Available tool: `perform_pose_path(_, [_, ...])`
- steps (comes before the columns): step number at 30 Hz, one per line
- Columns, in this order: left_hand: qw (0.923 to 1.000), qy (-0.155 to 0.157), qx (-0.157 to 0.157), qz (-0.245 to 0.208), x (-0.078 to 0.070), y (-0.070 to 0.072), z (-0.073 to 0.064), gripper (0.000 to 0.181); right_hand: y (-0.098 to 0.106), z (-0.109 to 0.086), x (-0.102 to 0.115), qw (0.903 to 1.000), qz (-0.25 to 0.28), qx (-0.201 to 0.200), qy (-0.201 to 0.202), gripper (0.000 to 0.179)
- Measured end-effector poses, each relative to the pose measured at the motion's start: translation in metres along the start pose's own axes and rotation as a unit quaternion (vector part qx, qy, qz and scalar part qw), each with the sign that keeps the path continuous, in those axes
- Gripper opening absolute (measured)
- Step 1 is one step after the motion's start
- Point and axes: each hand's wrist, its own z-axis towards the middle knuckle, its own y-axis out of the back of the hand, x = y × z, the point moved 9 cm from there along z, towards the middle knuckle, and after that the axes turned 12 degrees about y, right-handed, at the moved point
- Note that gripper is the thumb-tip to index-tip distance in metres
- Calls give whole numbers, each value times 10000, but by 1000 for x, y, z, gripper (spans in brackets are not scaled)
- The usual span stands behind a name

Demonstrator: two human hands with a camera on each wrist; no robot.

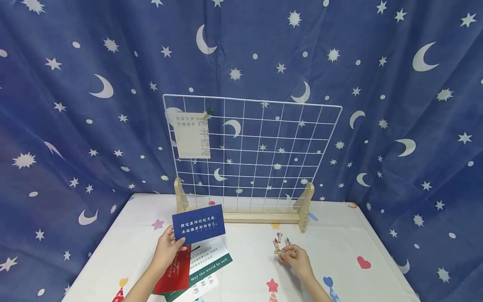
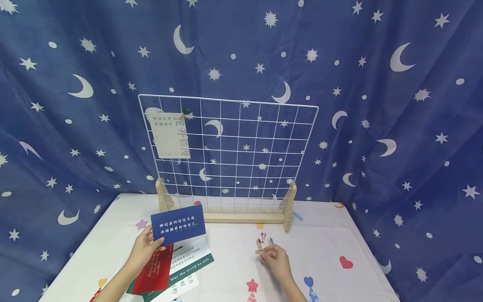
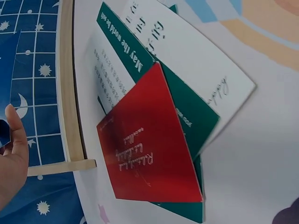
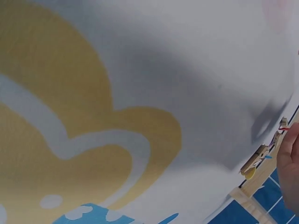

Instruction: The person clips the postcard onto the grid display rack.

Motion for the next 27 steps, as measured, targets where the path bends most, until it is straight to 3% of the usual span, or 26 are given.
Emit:
perform_pose_path(5, [9998, -54, 52, -208, -7, -1, -1, 49, -11, -3, 4, 9986, 169, 471, 168, 21])
perform_pose_path(10, [9996, -118, 74, -246, -13, -1, -2, 46, -17, -6, 9, 9975, 121, 664, 230, 21])
perform_pose_path(14, [9997, -170, 69, -187, -18, -1, -3, 45, -18, -7, 12, 9974, -13, 679, 238, 21])
perform_pose_path(27, [9973, -321, 155, -638, -43, -13, 12, 41, -15, 2, 30, 9955, -490, 509, 634, 14])
